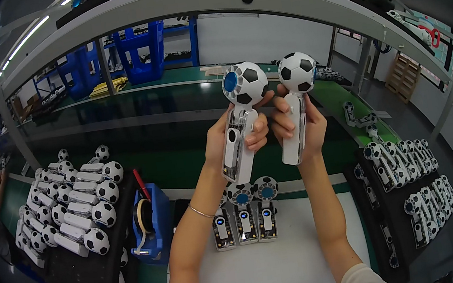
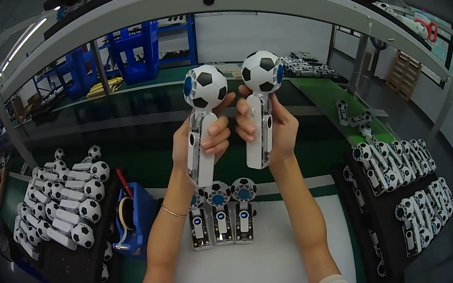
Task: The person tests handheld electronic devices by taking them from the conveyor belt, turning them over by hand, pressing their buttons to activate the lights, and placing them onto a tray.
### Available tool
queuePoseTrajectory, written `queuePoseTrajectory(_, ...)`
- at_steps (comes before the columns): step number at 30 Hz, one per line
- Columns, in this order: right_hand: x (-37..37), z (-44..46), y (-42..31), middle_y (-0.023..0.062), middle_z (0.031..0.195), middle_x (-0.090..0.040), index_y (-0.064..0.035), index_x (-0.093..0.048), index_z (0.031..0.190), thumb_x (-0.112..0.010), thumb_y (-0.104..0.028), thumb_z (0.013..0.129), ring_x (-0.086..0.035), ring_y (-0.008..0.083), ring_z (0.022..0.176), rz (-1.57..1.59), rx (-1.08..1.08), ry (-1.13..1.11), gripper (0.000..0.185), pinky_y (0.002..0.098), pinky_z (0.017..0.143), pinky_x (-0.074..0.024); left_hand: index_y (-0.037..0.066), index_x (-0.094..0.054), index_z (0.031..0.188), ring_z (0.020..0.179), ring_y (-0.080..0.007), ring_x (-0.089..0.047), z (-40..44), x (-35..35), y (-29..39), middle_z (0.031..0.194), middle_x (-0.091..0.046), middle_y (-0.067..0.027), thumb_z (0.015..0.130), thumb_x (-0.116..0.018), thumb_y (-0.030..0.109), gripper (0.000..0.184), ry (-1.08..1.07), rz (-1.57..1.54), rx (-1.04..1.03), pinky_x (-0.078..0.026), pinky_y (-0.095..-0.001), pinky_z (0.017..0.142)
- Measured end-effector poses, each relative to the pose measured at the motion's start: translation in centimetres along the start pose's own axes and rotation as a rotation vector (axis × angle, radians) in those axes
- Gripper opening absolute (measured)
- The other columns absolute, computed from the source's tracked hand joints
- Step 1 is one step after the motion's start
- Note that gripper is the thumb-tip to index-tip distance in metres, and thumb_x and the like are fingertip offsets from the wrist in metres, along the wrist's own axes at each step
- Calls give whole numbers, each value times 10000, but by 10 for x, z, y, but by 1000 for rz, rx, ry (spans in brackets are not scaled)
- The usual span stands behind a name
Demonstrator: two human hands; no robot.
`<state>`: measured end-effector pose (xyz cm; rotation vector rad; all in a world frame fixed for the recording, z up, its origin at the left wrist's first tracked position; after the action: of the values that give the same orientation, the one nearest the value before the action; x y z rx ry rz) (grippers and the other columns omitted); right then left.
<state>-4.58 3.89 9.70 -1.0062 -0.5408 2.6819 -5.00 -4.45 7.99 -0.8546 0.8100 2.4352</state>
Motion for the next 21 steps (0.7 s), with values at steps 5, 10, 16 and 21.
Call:
queuePoseTrajectory(5,-18,0,-4,109,825,-466,100,-409,1227,-264,-314,992,-417,133,544,-93,-24,-46,497,231,421,-382,2,-373,1314,414,-100,-412,-3,-14,-16,683,-485,-80,924,-231,638,759,-147,-22,84,-376,-217,368)
queuePoseTrajectory(10,-22,-4,-12,131,860,-545,94,-408,1203,-227,-363,991,-506,163,610,-175,-92,-19,536,243,511,-437,-55,-459,1069,452,-127,-536,-7,-20,-23,679,-508,-73,775,-453,743,850,-69,192,78,-441,-219,384)
queuePoseTrajectory(16,19,-65,-36,125,863,-598,37,-465,1188,-253,-433,983,-578,175,658,-603,-275,457,555,282,595,-518,-49,-494,999,510,-156,-611,0,-2,-24,741,-626,-120,910,-489,482,538,85,650,119,-508,-243,433)
queuePoseTrajectory(21,47,-145,-66,112,886,-625,-1,-496,1153,-536,-294,917,-642,180,746,-754,-387,690,378,305,651,-555,-2,-486,1105,693,-200,-667,4,-17,-56,805,-649,-113,739,-743,336,560,130,1130,152,-552,-285,620)
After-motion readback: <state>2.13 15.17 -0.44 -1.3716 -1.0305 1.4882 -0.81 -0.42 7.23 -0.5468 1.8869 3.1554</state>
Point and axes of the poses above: each hand's wrist, its own z-axis towards the middle knuckle, its own x-axis out of the back of the hand, y = z × x, the point moved 8 cm from there along z, towards the middle knuckle
